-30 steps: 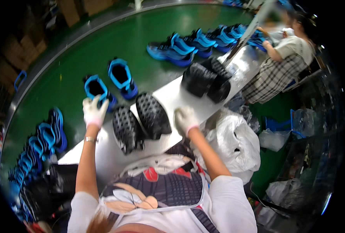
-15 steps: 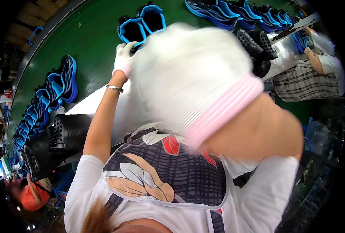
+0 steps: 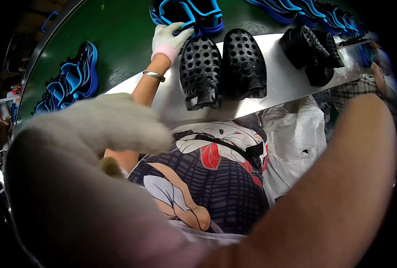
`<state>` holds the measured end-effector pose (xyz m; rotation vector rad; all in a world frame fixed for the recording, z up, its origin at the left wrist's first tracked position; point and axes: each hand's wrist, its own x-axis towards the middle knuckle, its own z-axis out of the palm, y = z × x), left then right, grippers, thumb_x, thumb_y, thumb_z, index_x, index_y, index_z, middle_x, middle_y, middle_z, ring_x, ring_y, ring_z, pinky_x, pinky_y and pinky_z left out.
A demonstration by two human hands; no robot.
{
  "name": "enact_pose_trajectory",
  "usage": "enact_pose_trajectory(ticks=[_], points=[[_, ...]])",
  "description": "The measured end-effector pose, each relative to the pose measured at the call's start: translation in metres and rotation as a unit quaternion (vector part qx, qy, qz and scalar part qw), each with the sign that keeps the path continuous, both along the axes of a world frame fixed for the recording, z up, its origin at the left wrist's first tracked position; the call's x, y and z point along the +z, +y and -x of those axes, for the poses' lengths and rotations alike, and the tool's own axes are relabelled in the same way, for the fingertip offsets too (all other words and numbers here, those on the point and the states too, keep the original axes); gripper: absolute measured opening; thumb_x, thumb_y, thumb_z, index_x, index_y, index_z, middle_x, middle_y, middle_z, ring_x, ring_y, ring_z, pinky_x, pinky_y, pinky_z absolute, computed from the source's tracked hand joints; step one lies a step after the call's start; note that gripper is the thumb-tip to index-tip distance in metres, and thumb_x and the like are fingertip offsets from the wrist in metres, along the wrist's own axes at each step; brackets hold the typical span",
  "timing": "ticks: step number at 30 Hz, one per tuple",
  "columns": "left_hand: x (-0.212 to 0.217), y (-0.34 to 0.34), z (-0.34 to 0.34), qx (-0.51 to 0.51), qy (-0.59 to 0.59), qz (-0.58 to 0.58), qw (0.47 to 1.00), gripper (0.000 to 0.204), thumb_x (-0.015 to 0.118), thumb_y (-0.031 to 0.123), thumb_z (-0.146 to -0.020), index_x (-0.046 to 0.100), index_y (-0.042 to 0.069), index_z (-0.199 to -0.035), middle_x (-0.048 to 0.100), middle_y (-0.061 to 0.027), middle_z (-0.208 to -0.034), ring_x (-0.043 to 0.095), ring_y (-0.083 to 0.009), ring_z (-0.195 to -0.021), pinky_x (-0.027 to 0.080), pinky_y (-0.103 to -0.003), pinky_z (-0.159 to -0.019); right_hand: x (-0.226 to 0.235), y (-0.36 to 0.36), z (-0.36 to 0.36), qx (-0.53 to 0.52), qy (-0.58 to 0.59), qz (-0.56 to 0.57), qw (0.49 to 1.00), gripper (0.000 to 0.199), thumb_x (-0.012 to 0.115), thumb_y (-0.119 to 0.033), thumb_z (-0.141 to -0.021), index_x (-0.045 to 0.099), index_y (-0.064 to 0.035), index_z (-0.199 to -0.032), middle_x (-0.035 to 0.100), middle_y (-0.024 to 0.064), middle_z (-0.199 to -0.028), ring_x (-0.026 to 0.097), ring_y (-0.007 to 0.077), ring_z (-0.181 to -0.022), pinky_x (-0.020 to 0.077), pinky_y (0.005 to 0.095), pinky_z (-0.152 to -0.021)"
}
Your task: The person inserts black shoe lasts into the interior of blue and black sneakers, using their gloved hands to push and fit them into place.
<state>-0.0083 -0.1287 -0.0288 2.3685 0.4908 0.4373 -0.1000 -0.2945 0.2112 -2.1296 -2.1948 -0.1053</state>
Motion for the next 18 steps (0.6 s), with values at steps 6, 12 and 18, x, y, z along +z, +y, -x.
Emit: enact_pose_trajectory(ticks=[6, 12, 18], points=[[0.009, -0.010, -0.024, -0.014, 0.051, 0.028, 0.998, 0.049, 0.073, 0.055, -0.076, 0.074, 0.021, -0.111, 0.052, -0.0142, -0.119, 0.065, -0.0329, -0.095, 0.054, -0.042, -0.086, 0.005, -0.006, -0.030, -0.070, 0.008, -0.054, 0.996, 0.016, 0.066, -0.018, -0.076, 0.068, -0.0096, -0.090, 0.065, 0.0054, -0.088, 0.063, 0.0239, -0.085, 0.0529, 0.0369, -0.072], [-0.015, 0.017, 0.001, -0.060, -0.002, 0.095, 0.994, 0.045, 0.067, 0.048, -0.083, 0.068, 0.026, -0.122, 0.055, -0.0188, -0.118, 0.063, -0.0331, -0.099, 0.050, -0.039, -0.092, -0.022, -0.069, -0.092, -0.148, -0.046, -0.076, 0.985, 0.016, 0.064, -0.019, -0.080, 0.069, -0.0093, -0.092, 0.066, 0.0065, -0.091, 0.064, 0.0260, -0.085, 0.0518, 0.0377, -0.075], [-0.017, 0.022, 0.027, -0.013, -0.086, 0.217, 0.972, 0.039, 0.065, 0.034, -0.090, 0.067, 0.011, -0.123, 0.060, -0.0153, -0.117, 0.066, -0.0237, -0.100, 0.051, -0.033, -0.089, -0.067, -0.094, -0.071, -0.244, 0.112, -0.053, 0.962, 0.049, 0.077, -0.037, -0.070, 0.065, -0.0085, -0.108, 0.064, 0.0082, -0.108, 0.058, 0.0292, -0.104, 0.0423, 0.0439, -0.096]])
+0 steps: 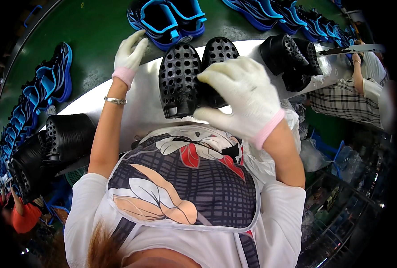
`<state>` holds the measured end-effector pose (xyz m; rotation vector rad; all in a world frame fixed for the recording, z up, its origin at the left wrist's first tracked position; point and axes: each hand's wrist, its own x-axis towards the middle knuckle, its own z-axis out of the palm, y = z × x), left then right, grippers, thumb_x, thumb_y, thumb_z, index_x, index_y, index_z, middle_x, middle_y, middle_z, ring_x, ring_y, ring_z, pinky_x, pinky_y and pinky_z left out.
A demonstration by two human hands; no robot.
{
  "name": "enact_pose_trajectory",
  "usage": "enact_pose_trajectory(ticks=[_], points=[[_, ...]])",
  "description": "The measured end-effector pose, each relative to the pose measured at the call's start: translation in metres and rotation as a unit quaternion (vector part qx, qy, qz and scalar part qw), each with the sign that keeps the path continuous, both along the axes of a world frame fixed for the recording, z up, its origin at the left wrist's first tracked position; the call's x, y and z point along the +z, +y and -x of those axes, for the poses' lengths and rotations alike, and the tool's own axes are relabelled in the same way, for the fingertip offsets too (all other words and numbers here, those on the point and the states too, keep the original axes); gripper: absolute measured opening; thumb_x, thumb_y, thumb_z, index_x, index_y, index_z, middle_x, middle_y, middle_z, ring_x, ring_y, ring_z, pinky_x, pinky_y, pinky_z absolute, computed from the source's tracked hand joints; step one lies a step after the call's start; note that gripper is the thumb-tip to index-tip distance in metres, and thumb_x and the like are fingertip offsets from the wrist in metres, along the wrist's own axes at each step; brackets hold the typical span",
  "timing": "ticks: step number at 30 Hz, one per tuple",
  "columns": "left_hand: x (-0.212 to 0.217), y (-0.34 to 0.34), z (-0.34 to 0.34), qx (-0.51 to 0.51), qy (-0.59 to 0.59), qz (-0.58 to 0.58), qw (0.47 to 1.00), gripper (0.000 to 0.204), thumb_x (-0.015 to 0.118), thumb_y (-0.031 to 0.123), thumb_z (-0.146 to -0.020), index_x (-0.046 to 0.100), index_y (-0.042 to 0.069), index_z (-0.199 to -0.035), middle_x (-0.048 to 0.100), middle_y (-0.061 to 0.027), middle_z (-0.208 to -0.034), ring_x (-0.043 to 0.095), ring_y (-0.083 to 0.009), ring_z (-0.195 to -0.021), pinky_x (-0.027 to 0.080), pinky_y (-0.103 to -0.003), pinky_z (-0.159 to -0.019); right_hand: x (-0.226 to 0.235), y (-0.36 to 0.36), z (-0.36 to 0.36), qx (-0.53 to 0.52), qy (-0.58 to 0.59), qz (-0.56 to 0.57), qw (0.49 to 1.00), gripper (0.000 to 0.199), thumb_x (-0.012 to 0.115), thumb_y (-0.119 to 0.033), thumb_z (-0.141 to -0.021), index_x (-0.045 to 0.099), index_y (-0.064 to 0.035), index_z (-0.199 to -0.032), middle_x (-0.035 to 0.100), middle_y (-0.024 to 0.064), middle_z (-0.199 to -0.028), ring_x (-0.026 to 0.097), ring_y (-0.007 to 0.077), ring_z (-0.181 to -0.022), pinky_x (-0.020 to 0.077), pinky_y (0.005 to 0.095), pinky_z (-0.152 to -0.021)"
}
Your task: The person inserts black shoe lasts into the interior of blue and black sneakers, using their gloved hands to push and fit them into place.
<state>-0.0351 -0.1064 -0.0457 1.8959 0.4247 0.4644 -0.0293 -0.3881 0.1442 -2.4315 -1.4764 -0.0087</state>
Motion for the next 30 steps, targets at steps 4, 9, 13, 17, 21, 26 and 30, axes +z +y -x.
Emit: enact_pose_trajectory(ticks=[4, 9, 13, 17, 21, 26, 30], points=[[0.003, 0.000, 0.012, 0.001, 0.015, 0.050, 0.999, 0.035, 0.064, 0.030, -0.092, 0.068, 0.009, -0.120, 0.060, -0.0133, -0.114, 0.066, -0.0207, -0.098, 0.053, -0.030, -0.083, -0.018, 0.010, 0.007, 0.011, -0.013, -0.012, 1.000, 0.058, 0.081, -0.041, -0.061, 0.064, -0.0099, -0.106, 0.061, 0.0056, -0.109, 0.056, 0.0282, -0.106, 0.0394, 0.0469, -0.101], [0.014, -0.010, 0.018, -0.009, 0.022, 0.062, 0.998, 0.033, 0.063, 0.028, -0.093, 0.069, 0.007, -0.118, 0.060, -0.0103, -0.108, 0.066, -0.0171, -0.094, 0.055, -0.026, -0.071, -0.027, 0.017, 0.000, 0.012, -0.036, -0.015, 0.999, 0.057, 0.082, -0.038, -0.057, 0.063, -0.0080, -0.102, 0.060, 0.0072, -0.105, 0.057, 0.0288, -0.103, 0.0403, 0.0461, -0.100], [0.027, -0.017, 0.021, -0.057, 0.040, 0.110, 0.991, 0.033, 0.057, 0.025, -0.098, 0.065, 0.007, -0.124, 0.056, -0.0061, -0.106, 0.061, -0.0120, -0.093, 0.053, -0.026, -0.079, -0.021, 0.019, -0.005, 0.037, -0.015, -0.011, 0.999, 0.054, 0.082, -0.035, -0.057, 0.062, -0.0065, -0.098, 0.059, 0.0092, -0.102, 0.056, 0.0305, -0.102, 0.0416, 0.0448, -0.098], [0.045, -0.021, 0.027, -0.056, 0.022, 0.125, 0.990, 0.036, 0.055, 0.026, -0.100, 0.062, 0.002, -0.126, 0.058, -0.0061, -0.107, 0.063, -0.0120, -0.091, 0.053, -0.024, -0.077, -0.003, 0.014, -0.007, 0.033, 0.026, -0.004, 0.999, 0.051, 0.080, -0.030, -0.055, 0.060, -0.0062, -0.096, 0.059, 0.0111, -0.102, 0.056, 0.0335, -0.101, 0.0429, 0.0447, -0.094], [0.074, -0.025, 0.030, -0.153, -0.087, 0.317, 0.932, 0.061, 0.054, 0.044, -0.099, 0.046, -0.001, -0.140, 0.061, -0.0142, -0.116, 0.064, -0.0178, -0.097, 0.055, -0.031, -0.084, 0.030, 0.024, -0.010, 0.044, 0.052, -0.048, 0.997, 0.061, 0.084, -0.024, -0.050, 0.061, -0.0027, -0.103, 0.061, 0.0132, -0.107, 0.058, 0.0337, -0.100, 0.0477, 0.0410, -0.087], [0.113, -0.037, 0.039, -0.218, -0.086, 0.632, 0.739, 0.067, 0.046, 0.055, -0.098, 0.046, 0.001, -0.137, 0.062, -0.0178, -0.120, 0.064, -0.0255, -0.107, 0.054, -0.041, -0.094, 0.020, 0.052, -0.027, 0.101, 0.064, -0.090, 0.989, 0.055, 0.078, -0.020, -0.065, 0.061, -0.0026, -0.114, 0.061, 0.0126, -0.115, 0.059, 0.0323, -0.102, 0.0497, 0.0389, -0.087], [0.097, -0.033, 0.030, -0.168, -0.150, 0.638, 0.737, 0.054, 0.049, 0.041, -0.099, 0.051, -0.001, -0.133, 0.065, -0.0173, -0.112, 0.066, -0.0247, -0.100, 0.055, -0.039, -0.090, 0.019, 0.064, -0.031, -0.017, 0.267, -0.051, 0.962, 0.055, 0.075, -0.026, -0.075, 0.058, 0.0001, -0.121, 0.062, 0.0170, -0.110, 0.063, 0.0333, -0.094, 0.0520, 0.0382, -0.082]])
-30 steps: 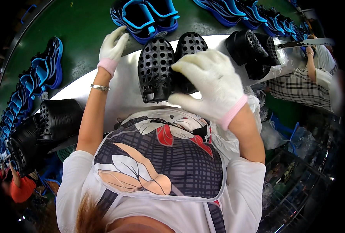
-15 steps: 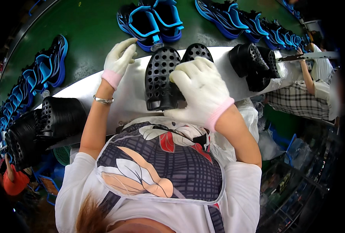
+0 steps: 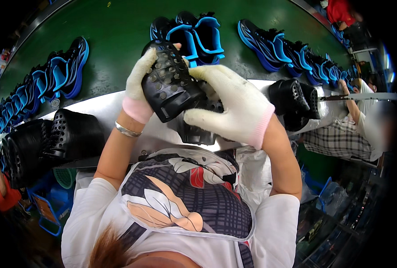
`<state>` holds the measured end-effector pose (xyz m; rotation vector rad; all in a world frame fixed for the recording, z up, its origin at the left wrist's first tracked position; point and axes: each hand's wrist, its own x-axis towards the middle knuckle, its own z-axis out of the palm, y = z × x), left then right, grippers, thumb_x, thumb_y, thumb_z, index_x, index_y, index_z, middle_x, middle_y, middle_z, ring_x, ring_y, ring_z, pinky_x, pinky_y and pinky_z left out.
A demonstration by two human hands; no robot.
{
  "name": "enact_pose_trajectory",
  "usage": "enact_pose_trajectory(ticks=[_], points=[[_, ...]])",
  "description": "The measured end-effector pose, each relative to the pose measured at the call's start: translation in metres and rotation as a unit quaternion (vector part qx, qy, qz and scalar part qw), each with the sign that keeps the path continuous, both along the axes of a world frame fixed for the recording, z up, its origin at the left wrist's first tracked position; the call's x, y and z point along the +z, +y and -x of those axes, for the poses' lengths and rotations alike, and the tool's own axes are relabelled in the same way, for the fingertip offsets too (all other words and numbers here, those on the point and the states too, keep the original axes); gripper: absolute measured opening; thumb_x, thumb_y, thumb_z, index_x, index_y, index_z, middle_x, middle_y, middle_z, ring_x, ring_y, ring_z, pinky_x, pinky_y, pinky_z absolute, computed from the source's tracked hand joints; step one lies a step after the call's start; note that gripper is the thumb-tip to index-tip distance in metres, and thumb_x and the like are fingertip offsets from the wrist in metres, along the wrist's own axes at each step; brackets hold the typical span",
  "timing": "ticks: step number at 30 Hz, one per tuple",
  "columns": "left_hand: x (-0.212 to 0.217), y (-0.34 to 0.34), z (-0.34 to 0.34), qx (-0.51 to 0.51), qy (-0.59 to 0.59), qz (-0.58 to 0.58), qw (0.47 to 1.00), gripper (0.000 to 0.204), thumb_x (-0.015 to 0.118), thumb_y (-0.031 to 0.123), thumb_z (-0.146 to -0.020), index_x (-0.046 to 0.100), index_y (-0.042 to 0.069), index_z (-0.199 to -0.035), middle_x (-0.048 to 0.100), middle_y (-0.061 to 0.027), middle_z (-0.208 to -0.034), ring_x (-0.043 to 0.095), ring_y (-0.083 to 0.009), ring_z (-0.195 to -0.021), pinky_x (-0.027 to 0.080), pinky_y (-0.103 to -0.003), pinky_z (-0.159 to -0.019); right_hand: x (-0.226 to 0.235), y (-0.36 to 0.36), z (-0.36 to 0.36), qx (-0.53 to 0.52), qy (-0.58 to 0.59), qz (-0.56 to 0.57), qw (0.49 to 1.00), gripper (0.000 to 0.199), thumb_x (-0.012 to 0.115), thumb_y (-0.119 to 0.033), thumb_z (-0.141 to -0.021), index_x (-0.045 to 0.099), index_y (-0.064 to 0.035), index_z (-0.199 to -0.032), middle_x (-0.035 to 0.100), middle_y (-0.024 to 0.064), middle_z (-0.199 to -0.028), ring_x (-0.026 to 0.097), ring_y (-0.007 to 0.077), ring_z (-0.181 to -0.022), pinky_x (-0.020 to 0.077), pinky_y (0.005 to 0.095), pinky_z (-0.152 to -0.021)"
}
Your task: The person inserts black shoe lasts into the interior of blue and black sneakers, using their gloved hands to push and fit them into place.
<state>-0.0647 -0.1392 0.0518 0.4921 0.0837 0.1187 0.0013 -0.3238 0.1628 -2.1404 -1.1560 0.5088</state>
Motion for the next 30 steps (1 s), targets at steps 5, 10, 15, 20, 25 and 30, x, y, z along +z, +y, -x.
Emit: enact_pose_trajectory(ticks=[5, 10, 15, 20, 25, 30], points=[[-0.011, -0.008, -0.013, 0.134, -0.001, 0.003, 0.991, 0.040, 0.056, 0.031, -0.095, 0.052, 0.004, -0.125, 0.064, -0.0082, -0.102, 0.064, -0.0199, -0.095, 0.056, -0.035, -0.083, -0.016, 0.023, -0.003, -0.037, -0.063, 0.103, 0.992, 0.059, 0.069, -0.044, -0.079, 0.059, 0.0024, -0.114, 0.066, 0.0231, -0.099, 0.066, 0.0357, -0.091, 0.0521, 0.0411, -0.081], [-0.023, -0.006, -0.031, 0.221, 0.011, -0.064, 0.973, 0.032, 0.060, 0.027, -0.094, 0.052, 0.004, -0.115, 0.061, -0.0035, -0.094, 0.063, -0.0139, -0.081, 0.055, -0.029, -0.071, -0.028, 0.037, -0.015, -0.063, -0.027, 0.140, 0.988, 0.059, 0.069, -0.046, -0.078, 0.059, 0.0029, -0.110, 0.066, 0.0245, -0.097, 0.066, 0.0381, -0.091, 0.0522, 0.0404, -0.082], [-0.019, 0.000, -0.044, 0.219, 0.052, -0.087, 0.970, 0.030, 0.061, 0.034, -0.094, 0.057, 0.006, -0.105, 0.061, -0.0016, -0.092, 0.062, -0.0103, -0.078, 0.053, -0.027, -0.070, -0.036, 0.042, -0.031, -0.074, -0.031, 0.127, 0.989, 0.054, 0.069, -0.045, -0.080, 0.060, 0.0008, -0.107, 0.067, 0.0245, -0.092, 0.066, 0.0385, -0.089, 0.0517, 0.0417, -0.080], [-0.045, 0.015, -0.041, 0.104, 0.142, -0.175, 0.969, 0.050, 0.051, 0.050, -0.096, 0.062, 0.003, -0.107, 0.064, -0.0065, -0.093, 0.064, -0.0149, -0.084, 0.053, -0.029, -0.076, -0.037, 0.049, -0.062, -0.046, -0.094, 0.170, 0.980, 0.055, 0.065, -0.046, -0.082, 0.063, 0.0031, -0.106, 0.067, 0.0259, -0.094, 0.066, 0.0387, -0.091, 0.0520, 0.0408, -0.082], [-0.073, 0.009, -0.025, 0.249, 0.118, -0.567, 0.777, 0.027, 0.059, 0.026, -0.091, 0.067, 0.000, -0.097, 0.064, -0.0154, -0.098, 0.065, -0.0292, -0.088, 0.052, -0.036, -0.079, -0.028, 0.069, -0.100, -0.028, -0.122, 0.261, 0.957, 0.057, 0.062, -0.047, -0.081, 0.066, 0.0048, -0.103, 0.068, 0.0260, -0.088, 0.068, 0.0369, -0.086, 0.0528, 0.0401, -0.079], [-0.076, -0.002, -0.019, 0.275, 0.056, -0.677, 0.681, 0.022, 0.066, 0.013, -0.085, 0.067, 0.001, -0.104, 0.064, -0.0155, -0.109, 0.064, -0.0334, -0.097, 0.052, -0.038, -0.088, -0.041, 0.108, -0.125, 0.031, -0.138, 0.334, 0.932, 0.058, 0.059, -0.051, -0.081, 0.067, 0.0045, -0.098, 0.068, 0.0248, -0.089, 0.068, 0.0367, -0.087, 0.0528, 0.0403, -0.081]])
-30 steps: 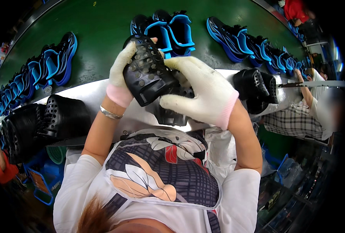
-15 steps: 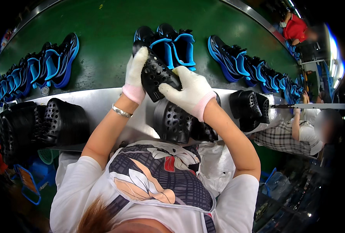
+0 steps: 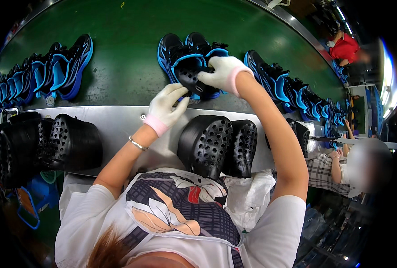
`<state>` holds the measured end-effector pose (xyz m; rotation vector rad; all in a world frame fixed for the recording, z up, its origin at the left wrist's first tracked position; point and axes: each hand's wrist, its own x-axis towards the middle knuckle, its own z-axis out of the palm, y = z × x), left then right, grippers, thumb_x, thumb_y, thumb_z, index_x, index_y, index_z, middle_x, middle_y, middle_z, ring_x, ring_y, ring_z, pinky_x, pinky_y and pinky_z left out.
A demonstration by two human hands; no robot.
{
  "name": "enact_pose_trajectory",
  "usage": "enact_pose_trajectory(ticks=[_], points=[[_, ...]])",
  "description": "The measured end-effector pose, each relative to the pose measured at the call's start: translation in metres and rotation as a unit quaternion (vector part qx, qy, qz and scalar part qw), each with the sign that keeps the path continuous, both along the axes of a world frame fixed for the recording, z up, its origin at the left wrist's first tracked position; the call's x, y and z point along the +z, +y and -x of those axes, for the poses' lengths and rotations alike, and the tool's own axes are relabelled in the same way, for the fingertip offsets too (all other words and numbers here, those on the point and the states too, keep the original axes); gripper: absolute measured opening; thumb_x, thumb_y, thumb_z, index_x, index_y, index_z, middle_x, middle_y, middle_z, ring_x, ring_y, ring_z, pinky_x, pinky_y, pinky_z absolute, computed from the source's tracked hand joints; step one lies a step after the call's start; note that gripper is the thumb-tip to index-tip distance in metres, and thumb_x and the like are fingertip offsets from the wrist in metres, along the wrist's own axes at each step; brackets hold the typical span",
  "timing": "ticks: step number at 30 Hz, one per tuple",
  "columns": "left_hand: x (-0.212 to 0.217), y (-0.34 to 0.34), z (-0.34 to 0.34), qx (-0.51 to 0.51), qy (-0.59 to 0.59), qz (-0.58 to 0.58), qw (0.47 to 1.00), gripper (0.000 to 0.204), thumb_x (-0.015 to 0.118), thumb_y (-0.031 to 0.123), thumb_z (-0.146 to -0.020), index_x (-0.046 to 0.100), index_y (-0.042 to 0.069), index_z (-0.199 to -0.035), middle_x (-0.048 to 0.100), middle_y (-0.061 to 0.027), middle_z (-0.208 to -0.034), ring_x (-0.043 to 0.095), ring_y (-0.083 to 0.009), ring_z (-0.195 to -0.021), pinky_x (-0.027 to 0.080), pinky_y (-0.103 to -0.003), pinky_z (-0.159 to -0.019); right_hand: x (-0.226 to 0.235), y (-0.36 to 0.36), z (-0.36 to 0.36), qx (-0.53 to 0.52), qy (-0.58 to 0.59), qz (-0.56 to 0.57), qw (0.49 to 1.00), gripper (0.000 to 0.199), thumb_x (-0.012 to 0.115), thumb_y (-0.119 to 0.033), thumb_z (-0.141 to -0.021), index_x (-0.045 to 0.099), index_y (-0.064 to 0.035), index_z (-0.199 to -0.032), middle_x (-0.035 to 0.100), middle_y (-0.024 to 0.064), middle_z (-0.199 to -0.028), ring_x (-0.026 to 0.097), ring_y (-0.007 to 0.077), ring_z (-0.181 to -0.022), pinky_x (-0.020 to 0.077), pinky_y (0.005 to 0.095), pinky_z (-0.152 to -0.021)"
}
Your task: The person inserts black shoe lasts into the interior of blue and black sneakers, using their gloved hands to push and fit them into place.
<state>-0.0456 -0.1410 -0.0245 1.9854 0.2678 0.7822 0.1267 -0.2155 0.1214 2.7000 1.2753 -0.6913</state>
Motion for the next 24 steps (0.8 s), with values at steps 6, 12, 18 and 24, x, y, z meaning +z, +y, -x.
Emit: enact_pose_trajectory(ticks=[6, 12, 18, 24], points=[[0.005, 0.004, -0.007, -0.011, 0.038, -0.065, 0.997, 0.030, 0.069, 0.018, -0.084, 0.065, 0.004, -0.109, 0.063, -0.0138, -0.112, 0.063, -0.0332, -0.098, 0.053, -0.039, -0.085, -0.027, 0.032, -0.002, 0.012, -0.063, 0.028, 0.998, 0.055, 0.058, -0.048, -0.084, 0.065, 0.0037, -0.102, 0.069, 0.0234, -0.096, 0.068, 0.0359, -0.092, 0.0540, 0.0417, -0.083], [0.006, 0.003, -0.015, -0.027, 0.111, -0.055, 0.992, 0.031, 0.069, 0.024, -0.084, 0.064, 0.006, -0.109, 0.063, -0.0114, -0.111, 0.063, -0.0311, -0.095, 0.053, -0.041, -0.079, -0.058, 0.043, 0.017, -0.027, -0.092, -0.013, 0.995, 0.050, 0.057, -0.045, -0.086, 0.061, 0.0029, -0.101, 0.069, 0.0232, -0.100, 0.068, 0.0359, -0.092, 0.0549, 0.0413, -0.083], [0.005, 0.008, -0.037, -0.077, 0.311, -0.097, 0.942, 0.036, 0.065, 0.033, -0.085, 0.065, 0.009, -0.112, 0.065, -0.0131, -0.109, 0.065, -0.0343, -0.093, 0.053, -0.043, -0.077, -0.077, 0.040, 0.023, -0.086, -0.057, -0.088, 0.991, 0.060, 0.065, -0.054, -0.081, 0.059, 0.0045, -0.093, 0.068, 0.0259, -0.088, 0.068, 0.0385, -0.086, 0.0536, 0.0429, -0.078], [0.008, 0.028, -0.058, -0.142, 0.449, -0.024, 0.882, 0.037, 0.066, 0.042, -0.085, 0.072, 0.010, -0.103, 0.071, -0.0150, -0.104, 0.067, -0.0344, -0.096, 0.055, -0.043, -0.083, -0.085, 0.064, 0.027, -0.080, -0.021, -0.018, 0.996, 0.045, 0.062, -0.043, -0.084, 0.070, 0.0002, -0.091, 0.069, 0.0229, -0.091, 0.067, 0.0375, -0.088, 0.0537, 0.0422, -0.079]])
